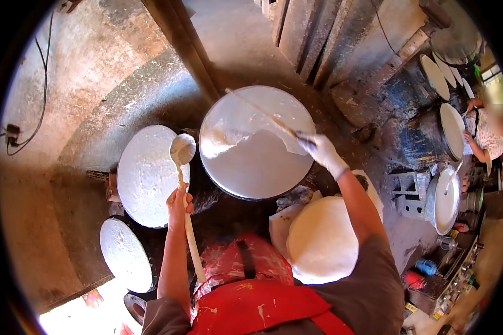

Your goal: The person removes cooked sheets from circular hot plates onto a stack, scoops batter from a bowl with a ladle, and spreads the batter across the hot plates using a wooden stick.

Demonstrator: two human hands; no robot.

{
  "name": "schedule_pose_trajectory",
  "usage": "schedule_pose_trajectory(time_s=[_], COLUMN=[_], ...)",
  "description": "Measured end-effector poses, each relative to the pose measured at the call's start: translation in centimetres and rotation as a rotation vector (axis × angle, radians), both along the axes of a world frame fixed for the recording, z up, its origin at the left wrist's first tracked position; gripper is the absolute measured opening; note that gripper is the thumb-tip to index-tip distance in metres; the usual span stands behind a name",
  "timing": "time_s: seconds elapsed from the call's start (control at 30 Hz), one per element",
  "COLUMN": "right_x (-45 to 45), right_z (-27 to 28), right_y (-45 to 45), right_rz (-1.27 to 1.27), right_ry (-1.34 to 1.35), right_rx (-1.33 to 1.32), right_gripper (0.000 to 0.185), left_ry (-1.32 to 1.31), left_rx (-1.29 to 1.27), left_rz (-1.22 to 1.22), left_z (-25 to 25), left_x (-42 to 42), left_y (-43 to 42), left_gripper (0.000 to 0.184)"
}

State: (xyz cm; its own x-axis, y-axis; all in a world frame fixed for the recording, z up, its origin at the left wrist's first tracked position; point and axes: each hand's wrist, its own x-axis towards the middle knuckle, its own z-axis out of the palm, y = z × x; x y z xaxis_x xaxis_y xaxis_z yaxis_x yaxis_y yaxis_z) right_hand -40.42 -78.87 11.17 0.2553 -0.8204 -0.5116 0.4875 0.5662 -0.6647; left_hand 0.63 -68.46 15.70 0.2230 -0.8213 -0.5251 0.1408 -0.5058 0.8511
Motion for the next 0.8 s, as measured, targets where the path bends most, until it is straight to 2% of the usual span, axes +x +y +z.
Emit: schedule_pose_trajectory(time_s=[0.07,0.13,0.17,0.2,0.3,0.33,0.4,0.43,0.5,0.53,0.6,0.67,0.7,0.8], right_x=[2.1,4.4,4.7,5.0,2.8,2.2,-0.6,-1.6,-2.5,-1.6,1.0,3.5,4.0,2.1], right_z=[1.3,1.5,-1.6,-0.3,0.2,1.8,1.7,0.8,0.0,-0.7,-0.5,0.0,0.5,0.3], right_y=[-2.3,-3.1,-3.3,-2.0,1.7,3.3,5.7,6.2,7.2,7.3,8.3,9.3,10.0,12.7], right_rz=[0.304,0.416,0.488,0.597,0.759,0.777,0.606,0.304,0.027,-0.036,0.231,0.369,0.476,0.477], right_ry=[1.276,0.972,0.842,0.914,0.892,0.929,0.995,0.868,1.038,0.967,1.157,1.080,1.053,0.964], right_rx=[-0.716,-0.713,-0.696,-0.664,-0.754,-0.694,-0.763,-0.647,-0.599,-0.708,-0.508,-0.596,-0.552,-0.673], right_gripper=[0.023,0.024,0.025,0.025,0.026,0.025,0.024,0.024,0.023,0.024,0.026,0.029,0.030,0.031], left_ry=[-0.004,-0.018,-0.030,-0.031,-0.046,-0.070,-0.091,-0.124,-0.169,-0.166,-0.165,-0.189,-0.215,-0.267], left_rx=[-0.007,0.003,0.014,0.016,0.010,0.026,0.044,0.051,0.037,0.034,0.022,0.019,0.023,0.041], left_rz=[-0.012,0.003,0.016,0.020,0.012,0.011,0.009,-0.023,-0.065,-0.067,-0.066,-0.093,-0.120,-0.204], left_z=[0.0,0.3,0.4,0.3,0.1,-0.2,-0.5,-0.7,-0.8,-0.8,-0.4,-0.4,-0.3,0.5], left_x=[0.1,0.0,0.0,0.1,0.3,0.3,0.2,0.0,-0.5,-0.8,-1.1,-1.1,-0.8,-0.2], left_y=[0.1,-0.2,-0.1,-0.1,-0.4,-0.5,-0.5,-0.5,0.1,0.3,0.8,1.1,1.6,3.4], left_gripper=[0.043,0.043,0.043,0.043,0.042,0.040,0.037,0.035,0.029,0.029,0.025,0.025,0.024,0.023])
